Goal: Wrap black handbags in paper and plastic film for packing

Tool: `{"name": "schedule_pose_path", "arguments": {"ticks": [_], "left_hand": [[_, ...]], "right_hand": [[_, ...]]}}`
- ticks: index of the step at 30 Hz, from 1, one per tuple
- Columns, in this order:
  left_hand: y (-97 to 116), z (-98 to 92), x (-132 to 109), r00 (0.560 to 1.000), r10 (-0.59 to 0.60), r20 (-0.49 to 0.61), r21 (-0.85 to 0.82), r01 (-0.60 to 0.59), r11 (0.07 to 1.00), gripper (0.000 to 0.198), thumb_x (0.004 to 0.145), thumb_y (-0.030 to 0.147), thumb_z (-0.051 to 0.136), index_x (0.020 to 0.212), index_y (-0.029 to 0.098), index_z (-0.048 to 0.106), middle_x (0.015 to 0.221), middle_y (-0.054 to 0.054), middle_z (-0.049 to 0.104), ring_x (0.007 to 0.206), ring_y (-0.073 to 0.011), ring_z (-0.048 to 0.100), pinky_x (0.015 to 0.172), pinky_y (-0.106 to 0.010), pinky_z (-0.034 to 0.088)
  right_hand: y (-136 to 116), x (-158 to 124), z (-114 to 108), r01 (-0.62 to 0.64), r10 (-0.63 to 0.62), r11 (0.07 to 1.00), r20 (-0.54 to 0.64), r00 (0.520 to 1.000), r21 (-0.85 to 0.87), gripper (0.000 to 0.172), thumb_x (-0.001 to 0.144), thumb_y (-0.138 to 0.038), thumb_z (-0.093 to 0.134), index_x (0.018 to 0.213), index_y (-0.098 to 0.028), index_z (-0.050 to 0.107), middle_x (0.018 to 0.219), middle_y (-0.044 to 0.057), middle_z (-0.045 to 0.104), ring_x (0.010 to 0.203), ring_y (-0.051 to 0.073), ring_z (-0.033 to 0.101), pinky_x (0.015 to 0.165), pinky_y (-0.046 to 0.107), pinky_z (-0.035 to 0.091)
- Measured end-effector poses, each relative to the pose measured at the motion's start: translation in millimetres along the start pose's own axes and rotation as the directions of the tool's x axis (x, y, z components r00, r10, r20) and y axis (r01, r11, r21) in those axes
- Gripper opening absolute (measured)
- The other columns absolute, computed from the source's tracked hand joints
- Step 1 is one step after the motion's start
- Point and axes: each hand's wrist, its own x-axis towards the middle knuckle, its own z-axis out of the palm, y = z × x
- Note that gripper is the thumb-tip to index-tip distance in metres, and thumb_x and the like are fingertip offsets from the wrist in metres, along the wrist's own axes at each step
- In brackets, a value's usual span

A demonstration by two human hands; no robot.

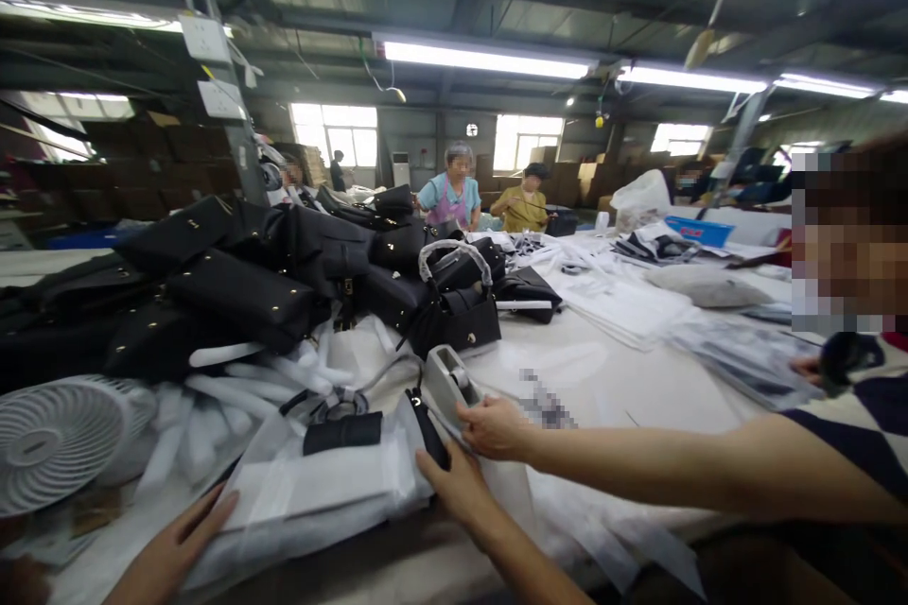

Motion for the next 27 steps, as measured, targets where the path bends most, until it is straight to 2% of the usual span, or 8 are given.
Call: {"name": "schedule_pose_path", "arguments": {"ticks": [3, 8, 14, 17, 20, 23, 25, 27], "left_hand": [[12, -7.5, -17, 0.996, -0.081, 0.024, -0.066, 0.082, 0.994, 0.054, 0.073, 0.065, 0.059, 0.105, 0.023, 0.069, 0.101, -0.005, 0.077, 0.114, -0.0371, 0.063, 0.102, -0.055, 0.046], [21, -17.4, -34, 0.991, -0.086, 0.102, -0.209, 0.106, 0.972, 0.071, 0.068, 0.070, 0.064, 0.122, 0.024, 0.061, 0.110, -0.005, 0.075, 0.116, -0.0370, 0.062, 0.098, -0.048, 0.053], [6, 2.2, -41, 0.996, 0.022, 0.084, -0.361, 0.010, 0.933, 0.077, 0.065, 0.067, 0.070, 0.125, 0.021, 0.057, 0.133, -0.008, 0.063, 0.127, -0.0347, 0.053, 0.103, -0.040, 0.048], [-8, 2.5, -46, 0.997, 0.045, 0.064, -0.297, -0.024, 0.955, 0.068, 0.070, 0.060, 0.069, 0.125, 0.022, 0.058, 0.136, -0.007, 0.061, 0.126, -0.0317, 0.054, 0.105, -0.039, 0.045], [-5, -21.6, -50, 0.991, 0.090, 0.098, -0.053, -0.085, 0.995, 0.052, 0.072, 0.054, 0.064, 0.114, 0.024, 0.067, 0.116, -0.003, 0.073, 0.109, -0.0303, 0.067, 0.091, -0.037, 0.056], [35, -59.0, -47, 0.982, 0.117, 0.149, 0.294, -0.157, 0.943, 0.034, 0.077, 0.054, 0.054, 0.087, 0.030, 0.075, 0.079, 0.002, 0.079, 0.083, -0.0289, 0.075, 0.073, -0.035, 0.059], [82, -74.0, -41, 0.982, 0.171, 0.078, 0.444, -0.188, 0.876, 0.042, 0.081, 0.058, 0.049, 0.099, 0.030, 0.073, 0.095, -0.001, 0.078, 0.089, -0.0294, 0.073, 0.075, -0.035, 0.056], [136, -70.7, -32, 0.938, 0.325, 0.122, 0.458, -0.344, 0.820, 0.048, 0.088, 0.057, 0.040, 0.111, 0.027, 0.069, 0.114, -0.004, 0.074, 0.104, -0.0268, 0.068, 0.090, -0.035, 0.049]], "right_hand": [[0, -12, 0, 0.091, -0.085, 0.988, -0.053, 0.995, 0.121, 0.044, 0.084, -0.050, 0.058, 0.116, -0.021, 0.063, 0.113, 0.008, 0.071, 0.107, 0.028, 0.066, 0.090, 0.038, 0.053], [2, -31, -2, 0.180, -0.158, 0.924, -0.092, 0.983, 0.338, 0.058, 0.081, -0.048, 0.064, 0.129, -0.017, 0.052, 0.127, 0.013, 0.063, 0.116, 0.030, 0.062, 0.096, 0.039, 0.052], [37, -35, 12, 0.231, -0.177, 0.926, -0.195, 0.965, 0.300, 0.064, 0.076, -0.044, 0.066, 0.131, -0.014, 0.050, 0.135, 0.018, 0.057, 0.131, 0.033, 0.050, 0.111, 0.043, 0.039], [52, -37, 16, 0.205, -0.158, 0.940, -0.184, 0.970, 0.272, 0.062, 0.073, -0.041, 0.066, 0.128, -0.015, 0.055, 0.131, 0.017, 0.061, 0.126, 0.034, 0.054, 0.108, 0.044, 0.044], [57, -39, 16, 0.212, -0.167, 0.943, -0.185, 0.968, 0.258, 0.058, 0.072, -0.039, 0.066, 0.126, -0.018, 0.059, 0.131, 0.015, 0.063, 0.124, 0.034, 0.056, 0.107, 0.043, 0.046], [64, -39, 21, 0.235, -0.186, 0.944, -0.214, 0.959, 0.231, 0.052, 0.072, -0.039, 0.065, 0.119, -0.018, 0.063, 0.123, 0.015, 0.067, 0.118, 0.035, 0.061, 0.102, 0.044, 0.049], [71, -38, 28, 0.254, -0.194, 0.945, -0.270, 0.943, 0.205, 0.051, 0.072, -0.040, 0.063, 0.117, -0.018, 0.063, 0.118, 0.016, 0.070, 0.113, 0.035, 0.064, 0.099, 0.045, 0.051], [78, -37, 34, 0.260, -0.195, 0.950, -0.325, 0.925, 0.172, 0.052, 0.073, -0.041, 0.060, 0.118, -0.016, 0.062, 0.115, 0.017, 0.071, 0.110, 0.035, 0.065, 0.097, 0.045, 0.051]]}}
